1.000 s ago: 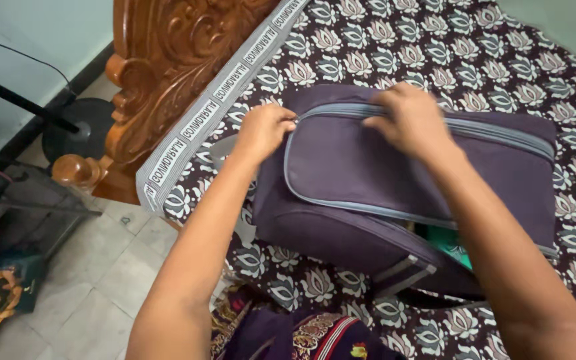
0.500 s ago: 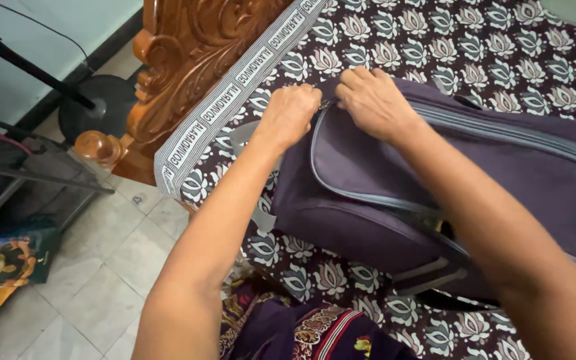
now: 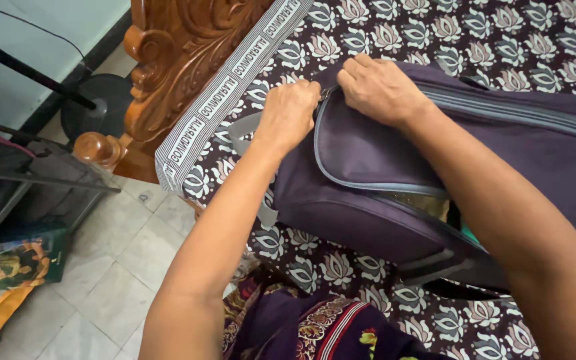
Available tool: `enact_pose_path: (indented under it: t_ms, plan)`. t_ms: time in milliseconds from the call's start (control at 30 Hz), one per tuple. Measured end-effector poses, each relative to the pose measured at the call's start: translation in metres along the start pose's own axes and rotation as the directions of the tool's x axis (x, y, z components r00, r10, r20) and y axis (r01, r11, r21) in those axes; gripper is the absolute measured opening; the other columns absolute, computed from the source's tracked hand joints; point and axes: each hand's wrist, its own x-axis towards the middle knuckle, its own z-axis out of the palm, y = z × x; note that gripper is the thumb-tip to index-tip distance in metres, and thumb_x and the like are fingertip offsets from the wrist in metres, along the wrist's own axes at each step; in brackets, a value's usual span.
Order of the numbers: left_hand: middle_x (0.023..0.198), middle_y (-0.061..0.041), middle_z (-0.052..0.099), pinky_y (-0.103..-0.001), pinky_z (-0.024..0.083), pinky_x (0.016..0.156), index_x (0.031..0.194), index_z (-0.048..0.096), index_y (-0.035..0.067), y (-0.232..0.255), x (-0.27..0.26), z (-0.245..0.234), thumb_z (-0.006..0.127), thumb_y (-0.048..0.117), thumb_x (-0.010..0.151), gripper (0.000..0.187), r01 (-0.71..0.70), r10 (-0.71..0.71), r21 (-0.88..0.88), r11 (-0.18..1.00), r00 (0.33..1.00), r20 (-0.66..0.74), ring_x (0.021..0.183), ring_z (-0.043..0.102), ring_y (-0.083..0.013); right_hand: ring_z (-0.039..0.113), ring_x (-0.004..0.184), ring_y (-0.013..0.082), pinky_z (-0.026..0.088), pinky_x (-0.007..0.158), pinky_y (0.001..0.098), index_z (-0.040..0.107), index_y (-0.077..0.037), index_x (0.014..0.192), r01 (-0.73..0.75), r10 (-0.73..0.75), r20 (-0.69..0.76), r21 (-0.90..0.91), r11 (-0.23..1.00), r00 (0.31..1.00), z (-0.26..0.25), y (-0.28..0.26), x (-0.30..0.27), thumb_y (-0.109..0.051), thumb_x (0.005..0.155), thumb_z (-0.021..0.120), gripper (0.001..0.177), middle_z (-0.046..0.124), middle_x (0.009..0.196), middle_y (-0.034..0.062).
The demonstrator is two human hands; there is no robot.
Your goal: The person packs various folded clothes into a purple travel bag placed on a bed. They place a white striped shirt, a checkered shirt, a red patterned cloth, a black cloth, a yellow cloth, and a green shirt into the bag one by one. Finally, the person zips the bag closed.
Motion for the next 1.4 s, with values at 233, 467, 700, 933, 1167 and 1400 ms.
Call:
enact_pose_path:
  t_ms: [233, 467, 700, 933, 1167, 1400]
  plan:
    - [0.077, -0.014, 0.064, -0.048, 0.053, 0.067, 0.083, 0.056, 0.005, 0.008, -0.022, -0.004, 0.065, -0.005, 0.076, 0.015, 0.032, -0.033, -0.045, 0.998, 0.999, -0.030, 0.075, 0.068, -0.0361, 0.063, 0.088, 0.0255, 0.056, 0.068, 0.0370, 0.057, -0.006, 0.088, 0.027, -0.027, 0.006, 0.028, 0.999, 1.000, -0.003, 0.004, 0.000, -0.010, 0.088, 0.068, 0.012, 0.060, 0.088, 0.0084]
    - [0.076, -0.016, 0.066, -0.049, 0.052, 0.063, 0.084, 0.056, 0.004, 0.047, -0.087, -0.033, 0.064, 0.003, 0.085, 0.008, 0.158, -0.153, -0.142, 0.977, 0.987, 0.051, 0.073, 0.067, -0.0369, 0.064, 0.089, 0.0268, 0.056, 0.068, 0.0387, 0.058, -0.006, 0.088, -0.034, 0.031, 0.047, 0.053, 0.998, 0.998, 0.012, 0.012, 0.000, -0.011, 0.090, 0.068, 0.011, 0.062, 0.089, 0.0091]
    - [0.078, -0.018, 0.071, -0.051, 0.053, 0.063, 0.088, 0.061, 0.003, 0.131, -0.105, -0.063, 0.060, 0.016, 0.098, 0.017, 0.386, -0.325, -0.286, 0.877, 0.915, 0.238, 0.069, 0.069, -0.0393, 0.066, 0.091, 0.0283, 0.056, 0.070, 0.0396, 0.061, -0.005, 0.086, -0.019, 0.012, 0.103, 0.071, 0.997, 0.995, 0.012, 0.010, -0.005, -0.015, 0.088, 0.068, 0.012, 0.064, 0.091, 0.0107]
    - [0.074, -0.020, 0.071, -0.050, 0.056, 0.066, 0.088, 0.072, 0.005, 0.152, -0.083, -0.065, 0.061, 0.028, 0.094, 0.026, 0.498, -0.372, -0.249, 0.831, 0.829, 0.417, 0.071, 0.071, -0.0402, 0.067, 0.092, 0.0330, 0.055, 0.078, 0.0440, 0.074, -0.006, 0.101, -0.255, 0.208, 0.175, 0.316, 0.914, 0.962, -0.094, -0.025, -0.023, -0.023, 0.086, 0.079, 0.023, 0.069, 0.096, 0.0120]
    - [0.075, -0.017, 0.072, -0.043, 0.055, 0.061, 0.092, 0.075, 0.006, 0.130, -0.091, -0.056, 0.066, 0.030, 0.091, 0.026, 0.576, -0.431, -0.434, 0.693, 0.813, 0.392, 0.068, 0.074, -0.0304, 0.070, 0.086, 0.0385, 0.055, 0.069, 0.0478, 0.064, -0.004, 0.115, -0.362, 0.193, 0.327, 0.604, 0.711, 0.925, -0.136, -0.120, -0.063, -0.029, 0.068, 0.085, 0.057, 0.072, 0.098, 0.0156]
    - [0.080, -0.014, 0.072, -0.040, 0.051, 0.062, 0.103, 0.076, 0.006, 0.124, -0.075, -0.100, 0.068, 0.027, 0.092, 0.024, 0.537, -0.359, -0.303, 0.787, 0.798, 0.483, 0.065, 0.067, -0.0265, 0.067, 0.078, 0.0375, 0.051, 0.064, 0.0499, 0.058, -0.005, 0.090, -0.436, 0.436, 0.129, 0.510, 0.741, 0.891, -0.087, -0.150, -0.071, -0.017, 0.087, 0.073, 0.020, 0.064, 0.082, 0.0148]
